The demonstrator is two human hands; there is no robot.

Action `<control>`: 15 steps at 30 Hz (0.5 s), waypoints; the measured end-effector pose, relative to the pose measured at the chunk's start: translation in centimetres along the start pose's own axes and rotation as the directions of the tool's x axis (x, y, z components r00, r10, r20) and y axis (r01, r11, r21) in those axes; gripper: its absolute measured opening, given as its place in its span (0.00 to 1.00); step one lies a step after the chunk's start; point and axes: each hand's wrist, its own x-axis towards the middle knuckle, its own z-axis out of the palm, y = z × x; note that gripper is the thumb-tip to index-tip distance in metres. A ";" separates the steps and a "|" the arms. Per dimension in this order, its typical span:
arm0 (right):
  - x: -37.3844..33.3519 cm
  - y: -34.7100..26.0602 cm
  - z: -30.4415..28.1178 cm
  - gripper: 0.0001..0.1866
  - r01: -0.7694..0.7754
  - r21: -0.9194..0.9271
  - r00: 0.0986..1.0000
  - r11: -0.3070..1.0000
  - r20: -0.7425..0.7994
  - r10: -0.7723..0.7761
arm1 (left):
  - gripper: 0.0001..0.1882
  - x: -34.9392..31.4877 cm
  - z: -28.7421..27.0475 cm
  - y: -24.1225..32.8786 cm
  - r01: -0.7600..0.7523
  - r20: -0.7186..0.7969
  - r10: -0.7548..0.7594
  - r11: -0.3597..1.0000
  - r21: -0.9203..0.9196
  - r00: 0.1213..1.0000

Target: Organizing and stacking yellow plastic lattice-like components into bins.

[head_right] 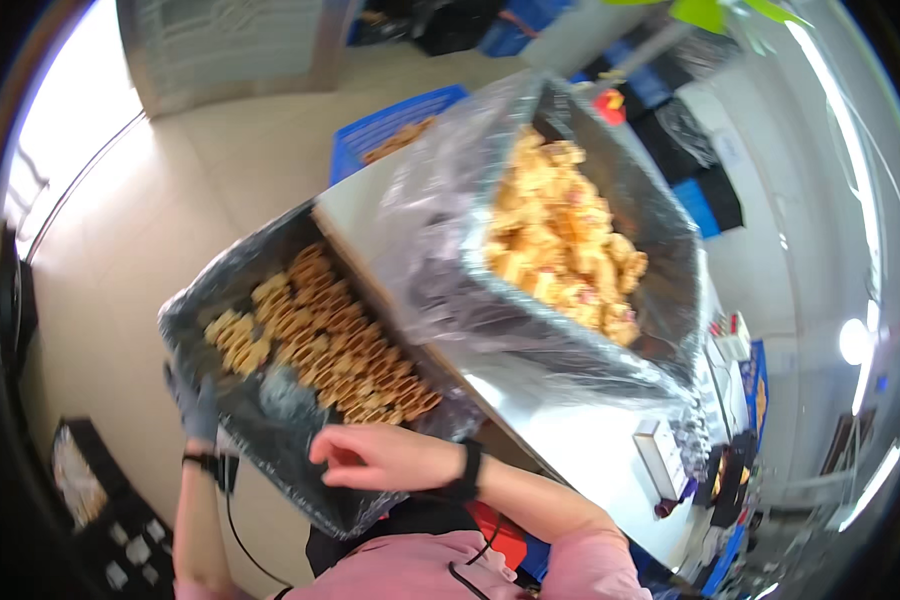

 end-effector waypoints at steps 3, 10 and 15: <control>-10.3 -6.9 -5.9 0.12 -0.069 0.010 0.972 0.998 -0.224 0.070 | 0.25 -5.5 -4.1 7.2 0.381 0.273 -0.268 0.584 -0.717 0.924; -18.8 -3.6 -25.2 0.20 -0.396 -0.562 0.680 0.726 -0.711 -0.179 | 0.24 -12.0 -7.0 21.1 0.458 0.389 -0.259 0.312 -0.833 0.884; -15.5 1.7 -29.1 0.36 -0.692 -0.631 0.711 0.349 -0.678 0.184 | 0.26 -12.5 -5.2 29.5 0.315 0.312 -0.043 0.159 -0.936 0.949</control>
